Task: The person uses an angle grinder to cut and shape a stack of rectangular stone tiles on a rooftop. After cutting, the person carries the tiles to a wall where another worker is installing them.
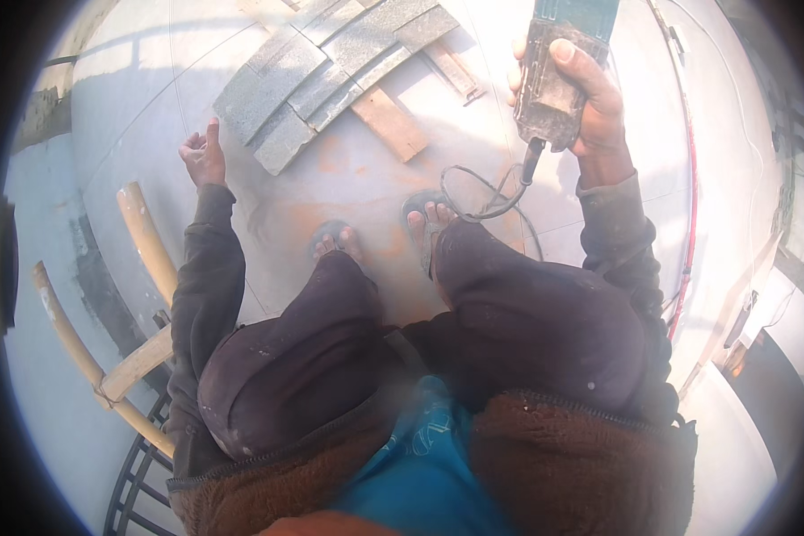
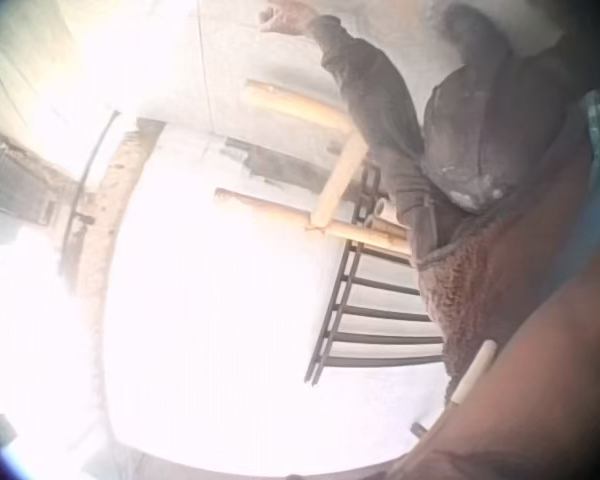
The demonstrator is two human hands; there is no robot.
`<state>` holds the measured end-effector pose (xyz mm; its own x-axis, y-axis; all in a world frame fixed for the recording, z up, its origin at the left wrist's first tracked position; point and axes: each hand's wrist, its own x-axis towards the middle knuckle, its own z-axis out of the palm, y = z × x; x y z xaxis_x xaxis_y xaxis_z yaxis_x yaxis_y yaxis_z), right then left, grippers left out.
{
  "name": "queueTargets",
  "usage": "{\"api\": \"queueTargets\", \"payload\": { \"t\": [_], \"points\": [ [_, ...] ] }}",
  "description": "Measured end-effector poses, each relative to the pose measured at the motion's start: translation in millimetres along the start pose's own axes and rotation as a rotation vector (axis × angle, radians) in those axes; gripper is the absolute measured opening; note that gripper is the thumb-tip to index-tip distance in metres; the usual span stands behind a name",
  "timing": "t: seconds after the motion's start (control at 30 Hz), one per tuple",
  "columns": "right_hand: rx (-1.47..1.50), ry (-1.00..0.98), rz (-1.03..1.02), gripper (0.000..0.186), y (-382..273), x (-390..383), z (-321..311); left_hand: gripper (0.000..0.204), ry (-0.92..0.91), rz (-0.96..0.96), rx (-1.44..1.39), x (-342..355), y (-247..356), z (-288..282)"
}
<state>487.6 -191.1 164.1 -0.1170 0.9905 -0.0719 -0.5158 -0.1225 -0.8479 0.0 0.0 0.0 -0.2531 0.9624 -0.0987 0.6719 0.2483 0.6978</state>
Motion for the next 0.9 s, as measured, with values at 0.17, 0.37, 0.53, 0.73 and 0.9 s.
{"api": "queueTargets", "payload": {
  "t": [0.17,0.37,0.53,0.73,0.9],
  "points": [
    [0.075,0.103,-0.022,0.046,24,17,32,0.074,-0.905,0.313,-0.047,-104,181,-65],
    [0.262,0.171,-0.004,0.077,52,22,28,0.102,-1.321,0.244,-0.446,-206,244,58],
    [0.113,0.309,0.036,0.066,55,22,14,0.073,-1.105,0.334,-0.713,-231,228,96],
    [-0.321,0.984,-0.132,0.052,44,46,37,0.059,-0.625,0.486,-0.176,-259,247,108],
    [-0.367,0.854,-0.013,0.033,15,33,18,0.073,-0.613,0.436,-0.497,-285,249,112]
  ]
}}
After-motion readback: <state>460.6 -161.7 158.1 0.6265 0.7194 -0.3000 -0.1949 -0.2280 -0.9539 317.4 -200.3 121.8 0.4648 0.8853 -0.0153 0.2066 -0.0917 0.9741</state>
